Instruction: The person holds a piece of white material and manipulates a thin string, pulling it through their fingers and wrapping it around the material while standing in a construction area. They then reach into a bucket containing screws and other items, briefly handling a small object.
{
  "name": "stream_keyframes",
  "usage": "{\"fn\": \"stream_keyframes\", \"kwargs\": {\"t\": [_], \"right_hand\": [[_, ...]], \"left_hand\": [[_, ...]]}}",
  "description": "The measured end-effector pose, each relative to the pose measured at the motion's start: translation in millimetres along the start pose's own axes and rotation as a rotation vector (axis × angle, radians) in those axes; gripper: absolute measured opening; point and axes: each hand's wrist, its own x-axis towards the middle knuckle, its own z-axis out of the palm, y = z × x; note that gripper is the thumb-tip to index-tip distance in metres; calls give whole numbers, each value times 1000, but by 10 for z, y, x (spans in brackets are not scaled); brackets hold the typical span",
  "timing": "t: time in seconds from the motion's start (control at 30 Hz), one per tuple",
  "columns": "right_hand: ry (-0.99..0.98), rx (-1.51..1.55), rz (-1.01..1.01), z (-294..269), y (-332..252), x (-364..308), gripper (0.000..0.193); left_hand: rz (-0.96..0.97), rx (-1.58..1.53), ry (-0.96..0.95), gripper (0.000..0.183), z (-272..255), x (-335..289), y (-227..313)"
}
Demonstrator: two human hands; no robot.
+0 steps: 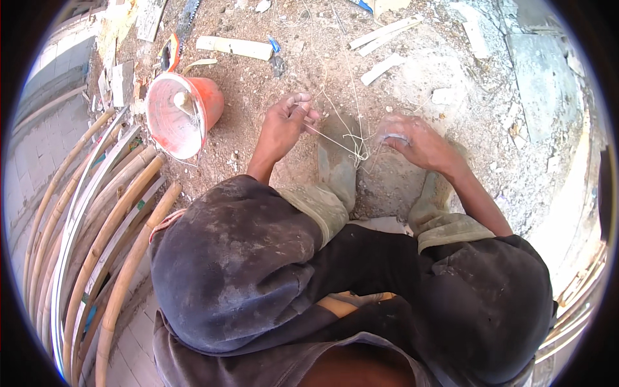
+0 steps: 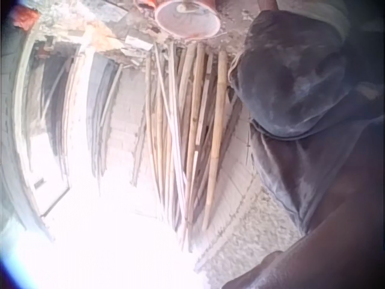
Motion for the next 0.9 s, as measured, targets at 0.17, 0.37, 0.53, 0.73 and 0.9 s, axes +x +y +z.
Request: {"fn": "stream_keyframes", "kwargs": {"t": [0.17, 0.37, 0.53, 0.73, 0.9], "right_hand": [[170, 47, 88, -69, -3, -38, 17], [336, -83, 82, -3, 114, -38, 17], [393, -172, 33, -92, 49, -35, 23], [434, -414, -55, -247, -75, -66, 29], [476, -519, -79, -332, -118, -79, 27]], "left_hand": [[-228, 346, -271, 40, -146, -46, 135], [615, 1105, 368, 56, -68, -133, 401], [826, 661, -300, 76, 245, -125, 595], [576, 89, -408, 75, 417, -47, 545], [535, 362, -452, 62, 333, 11, 470]]}}
